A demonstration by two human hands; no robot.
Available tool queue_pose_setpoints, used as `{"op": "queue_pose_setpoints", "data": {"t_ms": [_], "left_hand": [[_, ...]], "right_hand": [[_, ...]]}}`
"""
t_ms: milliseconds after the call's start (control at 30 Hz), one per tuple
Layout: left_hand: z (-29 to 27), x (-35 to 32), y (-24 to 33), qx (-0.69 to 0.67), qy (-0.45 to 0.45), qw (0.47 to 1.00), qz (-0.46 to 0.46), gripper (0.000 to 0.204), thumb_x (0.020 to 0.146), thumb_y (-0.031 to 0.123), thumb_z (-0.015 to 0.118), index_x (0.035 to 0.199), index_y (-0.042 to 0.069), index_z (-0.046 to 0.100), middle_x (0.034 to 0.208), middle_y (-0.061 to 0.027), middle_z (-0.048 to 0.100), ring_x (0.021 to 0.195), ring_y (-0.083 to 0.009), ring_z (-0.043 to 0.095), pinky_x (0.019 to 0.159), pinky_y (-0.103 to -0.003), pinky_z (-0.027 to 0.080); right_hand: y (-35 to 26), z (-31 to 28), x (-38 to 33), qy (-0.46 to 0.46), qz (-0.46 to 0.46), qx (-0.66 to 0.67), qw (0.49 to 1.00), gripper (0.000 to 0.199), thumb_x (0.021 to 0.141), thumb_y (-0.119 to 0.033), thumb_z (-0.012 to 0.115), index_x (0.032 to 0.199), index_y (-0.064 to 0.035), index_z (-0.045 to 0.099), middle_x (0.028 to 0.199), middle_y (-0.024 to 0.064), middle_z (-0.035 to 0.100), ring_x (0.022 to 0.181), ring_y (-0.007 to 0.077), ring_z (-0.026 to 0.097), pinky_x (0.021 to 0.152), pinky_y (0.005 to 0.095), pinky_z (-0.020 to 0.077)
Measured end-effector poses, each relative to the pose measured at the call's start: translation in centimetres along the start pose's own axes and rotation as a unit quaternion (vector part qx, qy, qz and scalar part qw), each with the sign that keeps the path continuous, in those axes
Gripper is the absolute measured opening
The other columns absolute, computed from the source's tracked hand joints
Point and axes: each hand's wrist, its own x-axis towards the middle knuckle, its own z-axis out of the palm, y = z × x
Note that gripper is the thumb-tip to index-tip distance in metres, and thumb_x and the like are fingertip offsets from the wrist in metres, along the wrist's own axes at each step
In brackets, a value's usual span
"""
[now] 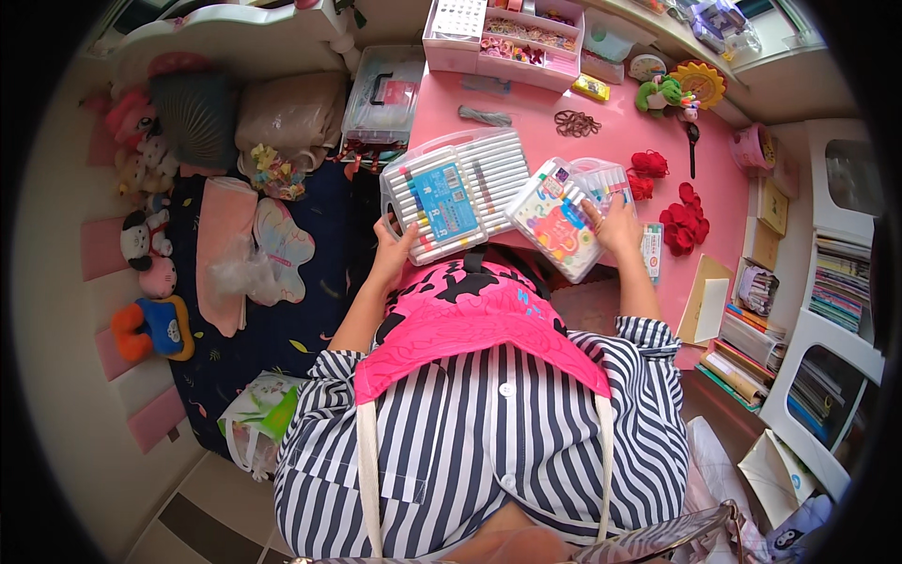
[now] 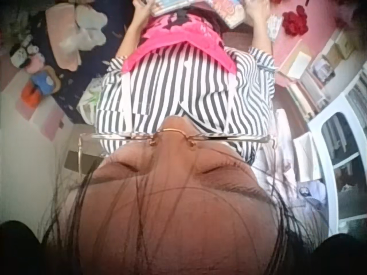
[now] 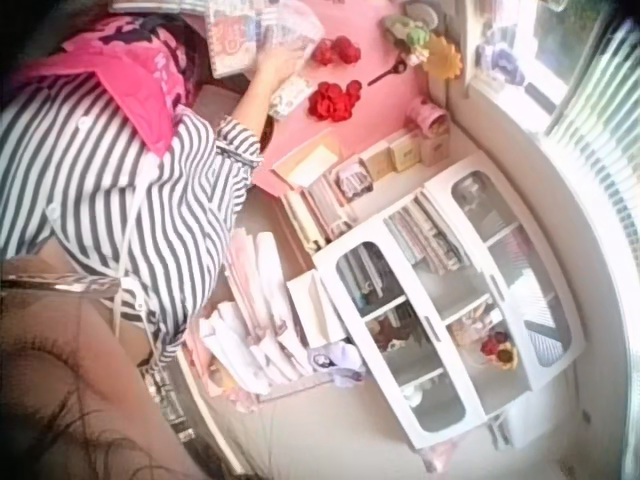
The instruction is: The person organizes craft supplies at a pink desk, moving containers of markers, pens, and small accessories into drawers and storage boxes. They open and close plastic cases, place items into compartments, and rearrange objects on the desk and shelves.
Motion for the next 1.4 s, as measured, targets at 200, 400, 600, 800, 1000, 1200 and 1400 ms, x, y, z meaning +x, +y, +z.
{"op": "queue_pose_setpoints", "data": {"t_ms": [200, 400, 600, 800, 1000, 1200, 1400], "left_hand": [[-0.7, 0.3, 0.5, -0.021, -0.029, 0.999, -0.032, 0.072, 0.089, 0.02, 0.064, 0.136, 0.007, 0.012, 0.129, -0.021, 0.038, 0.118, -0.0272, 0.045, 0.097, -0.041, 0.044], [-1.9, 0.4, 2.3, -0.04, -0.051, 0.997, -0.044, 0.073, 0.09, 0.018, 0.063, 0.139, 0.011, 0.01, 0.127, -0.0192, 0.041, 0.114, -0.0274, 0.049, 0.092, -0.043, 0.047], [-3.2, 1.1, 4.3, 0.007, -0.078, 0.994, -0.072, 0.075, 0.09, 0.026, 0.063, 0.141, 0.019, 0.009, 0.136, -0.0168, 0.037, 0.118, -0.0326, 0.05, 0.082, -0.057, 0.049], [-4.4, 1.1, 4.8, 0.024, -0.074, 0.994, -0.078, 0.073, 0.091, 0.024, 0.062, 0.142, 0.018, 0.011, 0.128, -0.0152, 0.047, 0.107, -0.0287, 0.058, 0.075, -0.049, 0.054], [-3.6, 1.3, 6.1, 0.075, -0.078, 0.99, -0.095, 0.076, 0.09, 0.023, 0.063, 0.144, 0.017, 0.01, 0.13, -0.0161, 0.046, 0.108, -0.0286, 0.058, 0.076, -0.048, 0.053], [-3.8, 1.2, 6.5, 0.13, -0.055, 0.987, -0.077, 0.078, 0.086, 0.026, 0.068, 0.141, 0.007, 0.017, 0.13, -0.0172, 0.045, 0.115, -0.029, 0.051, 0.086, -0.047, 0.048], [-4.3, 2.3, 6.3, 0.113, -0.054, 0.987, -0.098, 0.069, 0.083, 0.027, 0.07, 0.132, 0.001, 0.029, 0.123, -0.0163, 0.047, 0.111, -0.0266, 0.053, 0.087, -0.044, 0.047]], "right_hand": [[-5.3, 2.0, -3.8, -0.02, -0.009, 0.103, 0.994, 0.074, 0.087, -0.067, 0.04, 0.103, 0.0053, 0.049, 0.09, 0.0289, 0.064, 0.091, 0.043, 0.062, 0.076, 0.0511, 0.0484], [-7.8, 2.3, -1.6, 0.07, -0.095, 0.161, 0.98, 0.056, 0.09, -0.05, 0.052, 0.101, 0.0048, 0.046, 0.084, 0.027, 0.064, 0.08, 0.0439, 0.063, 0.067, 0.0508, 0.049], [-10.5, 2.7, -0.4, 0.098, -0.127, 0.061, 0.985, 0.048, 0.089, -0.047, 0.054, 0.094, 0.0009, 0.053, 0.073, 0.0203, 0.065, 0.069, 0.0405, 0.064, 0.058, 0.0466, 0.0509], [-3.2, 1.8, -0.3, 0.184, -0.114, 0.196, 0.956, 0.055, 0.076, -0.044, 0.07, 0.113, -0.0039, 0.06, 0.11, 0.0175, 0.06, 0.104, 0.0326, 0.057, 0.087, 0.0406, 0.0474], [7.8, 4.5, 3.8, 0.036, -0.033, 0.326, 0.944, 0.095, 0.052, -0.047, 0.088, 0.123, 0.0018, 0.047, 0.119, 0.0204, 0.055, 0.11, 0.0325, 0.055, 0.093, 0.0389, 0.0455], [8.3, 4.5, 4.9, 0.031, -0.009, 0.294, 0.955, 0.09, 0.05, -0.041, 0.091, 0.116, 0.0042, 0.049, 0.113, 0.0217, 0.058, 0.104, 0.0281, 0.059, 0.089, 0.0362, 0.0485], [9.3, 3.6, 4.7, -0.124, 0.058, 0.445, 0.885, 0.071, 0.06, -0.029, 0.089, 0.11, 0.0045, 0.051, 0.093, 0.0113, 0.064, 0.082, 0.0169, 0.065, 0.075, 0.0298, 0.0529]]}}
